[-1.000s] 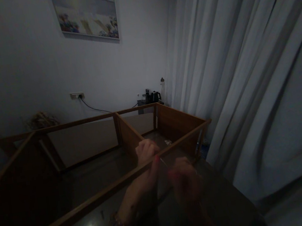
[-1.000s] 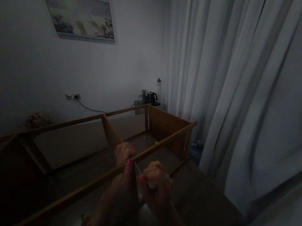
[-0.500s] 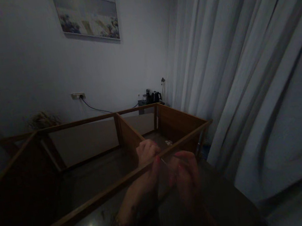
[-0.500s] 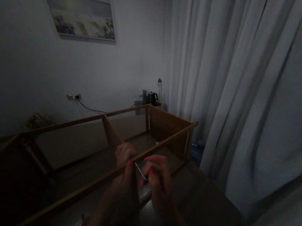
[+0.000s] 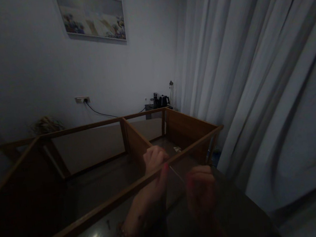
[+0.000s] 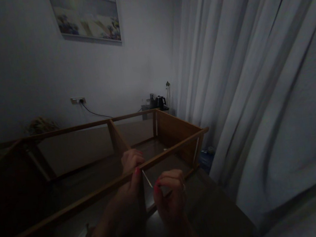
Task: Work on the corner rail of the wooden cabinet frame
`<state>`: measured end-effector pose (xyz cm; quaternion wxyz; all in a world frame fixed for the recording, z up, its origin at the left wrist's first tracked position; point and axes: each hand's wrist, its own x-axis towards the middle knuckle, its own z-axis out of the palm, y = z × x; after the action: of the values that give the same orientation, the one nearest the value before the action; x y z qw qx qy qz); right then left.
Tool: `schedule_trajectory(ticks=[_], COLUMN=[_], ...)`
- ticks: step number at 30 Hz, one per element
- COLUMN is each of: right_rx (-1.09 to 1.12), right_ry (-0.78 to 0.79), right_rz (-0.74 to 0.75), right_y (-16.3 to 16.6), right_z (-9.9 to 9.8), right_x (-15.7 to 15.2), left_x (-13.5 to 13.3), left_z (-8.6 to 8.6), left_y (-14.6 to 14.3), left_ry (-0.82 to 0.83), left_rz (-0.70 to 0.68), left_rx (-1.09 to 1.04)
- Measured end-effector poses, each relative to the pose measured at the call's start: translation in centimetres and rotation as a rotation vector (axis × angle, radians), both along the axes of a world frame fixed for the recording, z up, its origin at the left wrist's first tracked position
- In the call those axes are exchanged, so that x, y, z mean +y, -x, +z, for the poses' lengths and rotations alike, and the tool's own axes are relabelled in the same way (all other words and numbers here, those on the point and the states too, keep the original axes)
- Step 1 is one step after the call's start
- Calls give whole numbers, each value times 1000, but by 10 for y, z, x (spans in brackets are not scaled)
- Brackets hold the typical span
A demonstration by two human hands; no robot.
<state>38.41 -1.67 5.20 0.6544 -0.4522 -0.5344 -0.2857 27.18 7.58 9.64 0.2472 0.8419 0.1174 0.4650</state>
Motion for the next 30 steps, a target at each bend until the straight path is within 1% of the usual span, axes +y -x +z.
schedule_trajectory(ticks=[3, 7, 10, 13, 17, 20, 23, 26, 30], right_rx=[-61, -135, -172, -158, -67, -9, 16, -7, -1], right_ry=[-16, -1, 41, 62, 181, 197, 212, 205, 221], right_rz=[-63, -143, -162, -79, 146, 276, 304, 315, 331], right_y=[-1, 2, 6, 10, 11, 10, 9, 9, 7], right_z=[3, 11, 17, 19, 17, 13, 12, 17, 21], right_x=[-3, -6, -4, 0, 1, 1, 2, 2, 1], left_x=[16, 30, 31, 24, 5, -9, -14, -13, -12], left_z=[-11, -25, -28, -20, -2, 7, 9, 8, 8], left_y=[-7, -16, -18, -14, -1, 6, 8, 8, 7], left_ry=[-69, -92, -99, -87, -43, -15, -23, -27, 10], left_rz=[-18, 3, 14, 16, 19, 38, 44, 38, 14], left_rx=[1, -3, -3, 15, -6, -12, -4, 6, -10])
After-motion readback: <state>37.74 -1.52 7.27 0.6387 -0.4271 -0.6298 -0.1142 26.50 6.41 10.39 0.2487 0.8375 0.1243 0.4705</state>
